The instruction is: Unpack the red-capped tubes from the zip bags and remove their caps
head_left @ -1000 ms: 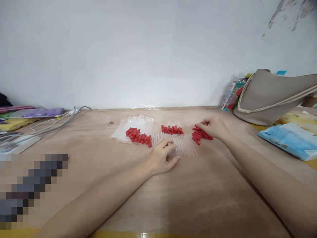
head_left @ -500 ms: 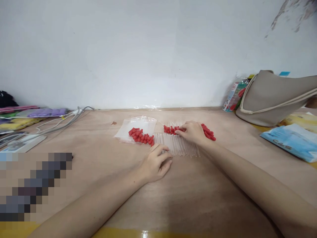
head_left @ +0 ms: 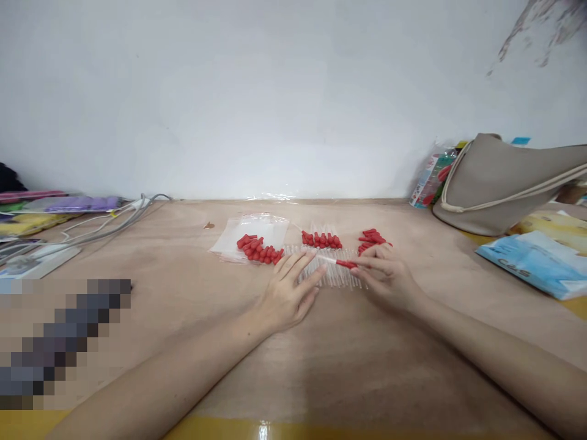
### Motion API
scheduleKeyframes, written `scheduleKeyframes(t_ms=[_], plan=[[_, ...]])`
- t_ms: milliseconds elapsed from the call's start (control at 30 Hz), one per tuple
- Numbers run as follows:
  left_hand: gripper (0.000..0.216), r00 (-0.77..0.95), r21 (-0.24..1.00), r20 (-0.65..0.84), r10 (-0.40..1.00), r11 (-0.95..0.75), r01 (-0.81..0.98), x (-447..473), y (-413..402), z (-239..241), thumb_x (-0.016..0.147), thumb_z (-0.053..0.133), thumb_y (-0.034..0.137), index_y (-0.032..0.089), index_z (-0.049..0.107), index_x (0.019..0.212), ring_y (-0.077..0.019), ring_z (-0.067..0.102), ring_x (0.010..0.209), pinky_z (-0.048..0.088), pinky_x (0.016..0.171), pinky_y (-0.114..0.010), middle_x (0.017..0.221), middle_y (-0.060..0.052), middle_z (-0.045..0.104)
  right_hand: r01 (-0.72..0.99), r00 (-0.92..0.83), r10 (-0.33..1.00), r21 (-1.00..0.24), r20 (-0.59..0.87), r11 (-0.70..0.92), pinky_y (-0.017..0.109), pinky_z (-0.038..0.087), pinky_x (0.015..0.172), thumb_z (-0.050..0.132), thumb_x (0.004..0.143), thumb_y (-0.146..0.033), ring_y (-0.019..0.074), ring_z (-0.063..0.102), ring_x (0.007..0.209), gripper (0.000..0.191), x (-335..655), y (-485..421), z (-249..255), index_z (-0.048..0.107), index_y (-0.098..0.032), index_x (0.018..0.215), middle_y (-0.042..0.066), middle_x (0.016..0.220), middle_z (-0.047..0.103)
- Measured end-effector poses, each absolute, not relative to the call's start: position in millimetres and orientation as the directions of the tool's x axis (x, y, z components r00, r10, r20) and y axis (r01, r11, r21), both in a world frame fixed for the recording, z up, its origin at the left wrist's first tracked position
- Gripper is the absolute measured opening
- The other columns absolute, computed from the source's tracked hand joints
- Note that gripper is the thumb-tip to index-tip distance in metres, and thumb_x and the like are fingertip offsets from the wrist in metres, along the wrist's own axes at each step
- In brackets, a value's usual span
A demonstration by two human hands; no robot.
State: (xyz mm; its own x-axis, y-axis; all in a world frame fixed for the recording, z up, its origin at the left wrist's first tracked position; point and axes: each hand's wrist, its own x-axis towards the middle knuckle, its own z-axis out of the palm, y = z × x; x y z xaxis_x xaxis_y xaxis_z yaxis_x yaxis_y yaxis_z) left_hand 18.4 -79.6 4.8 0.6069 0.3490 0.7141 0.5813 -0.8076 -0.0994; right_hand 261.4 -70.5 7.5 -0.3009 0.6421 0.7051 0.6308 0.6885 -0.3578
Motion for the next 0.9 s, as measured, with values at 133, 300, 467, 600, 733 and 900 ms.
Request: scheduleKeyframes(t_ms=[133, 300, 467, 600, 733, 900], plan=[[0.031, 0.632, -0.166, 0.703, 0.325, -0.789, 0.591, 20.3, -78.5, 5.3, 0.082, 0.053, 0.022, 0.014, 0.055, 0.112, -0.0292, 0.035, 0.126, 0.038, 0.097, -0.046, 0.128, -0.017, 0.048, 0.567, -0.418, 0.604, -0.325, 0.678, 0.757, 0.033, 0.040, 0.069, 0.056, 0.081, -0.025, 0.0149, 0.049, 0.072, 0.022, 262.7, -89.5, -4.6, 0.065, -0.028, 0.101, 0.003, 0.077, 0.058], [0.016, 0.653, -0.170, 0.694, 0.304, -0.812, 0.558, 20.2, -77.0, 1.1, 0.084, 0.051, 0.019, 0.013, 0.061, 0.095, -0.0245, 0.049, 0.116, 0.044, 0.094, -0.040, 0.110, -0.011, 0.062, 0.610, -0.461, 0.561, -0.213, 0.688, 0.763, 0.035, 0.038, 0.072, 0.057, 0.080, -0.029, 0.0164, 0.051, 0.076, 0.023, 252.7, -89.5, -7.0, 0.063, -0.026, 0.103, 0.005, 0.086, 0.063], [0.017, 0.691, -0.187, 0.661, 0.293, -0.827, 0.530, 23.3, -76.9, 0.6, 0.085, 0.051, 0.020, 0.012, 0.061, 0.095, -0.0231, 0.053, 0.111, 0.043, 0.095, -0.040, 0.105, -0.008, 0.065, 0.655, -0.518, 0.487, -0.040, 0.703, 0.754, 0.038, 0.036, 0.081, 0.059, 0.078, -0.038, 0.0194, 0.055, 0.089, 0.037, 233.3, -91.9, -5.4, 0.058, -0.020, 0.111, 0.008, 0.098, 0.064], [0.017, 0.722, -0.191, 0.628, 0.290, -0.842, 0.504, 24.4, -78.2, 1.0, 0.086, 0.049, 0.020, 0.014, 0.061, 0.095, -0.0218, 0.054, 0.110, 0.043, 0.096, -0.040, 0.105, -0.006, 0.066, 0.642, -0.544, 0.407, 0.052, 0.733, 0.765, 0.037, 0.035, 0.086, 0.055, 0.083, -0.024, 0.0154, 0.058, 0.085, 0.017, 225.0, -92.9, -6.6, 0.063, -0.022, 0.097, 0.003, 0.088, 0.068], [0.018, 0.749, -0.162, 0.591, 0.299, -0.866, 0.474, 23.7, -79.3, 0.8, 0.086, 0.046, 0.017, 0.013, 0.061, 0.095, -0.0211, 0.050, 0.115, 0.038, 0.101, -0.041, 0.108, -0.007, 0.064, 0.627, -0.585, 0.381, 0.101, 0.716, 0.773, 0.035, 0.037, 0.083, 0.054, 0.083, -0.021, 0.0157, 0.058, 0.084, 0.012, 228.3, -91.8, -8.4, 0.064, -0.021, 0.089, 0.003, 0.085, 0.068], [0.019, 0.753, -0.126, 0.594, 0.285, -0.891, 0.437, 22.2, -79.9, -0.3, 0.086, 0.047, 0.016, 0.012, 0.059, 0.099, -0.0205, 0.049, 0.117, 0.036, 0.104, -0.042, 0.108, -0.006, 0.065, 0.572, -0.622, 0.349, 0.102, 0.701, 0.814, 0.032, 0.043, 0.076, 0.054, 0.082, -0.019, 0.0151, 0.058, 0.083, 0.013, 233.7, -90.9, -12.4, 0.063, -0.019, 0.091, 0.004, 0.085, 0.067]])
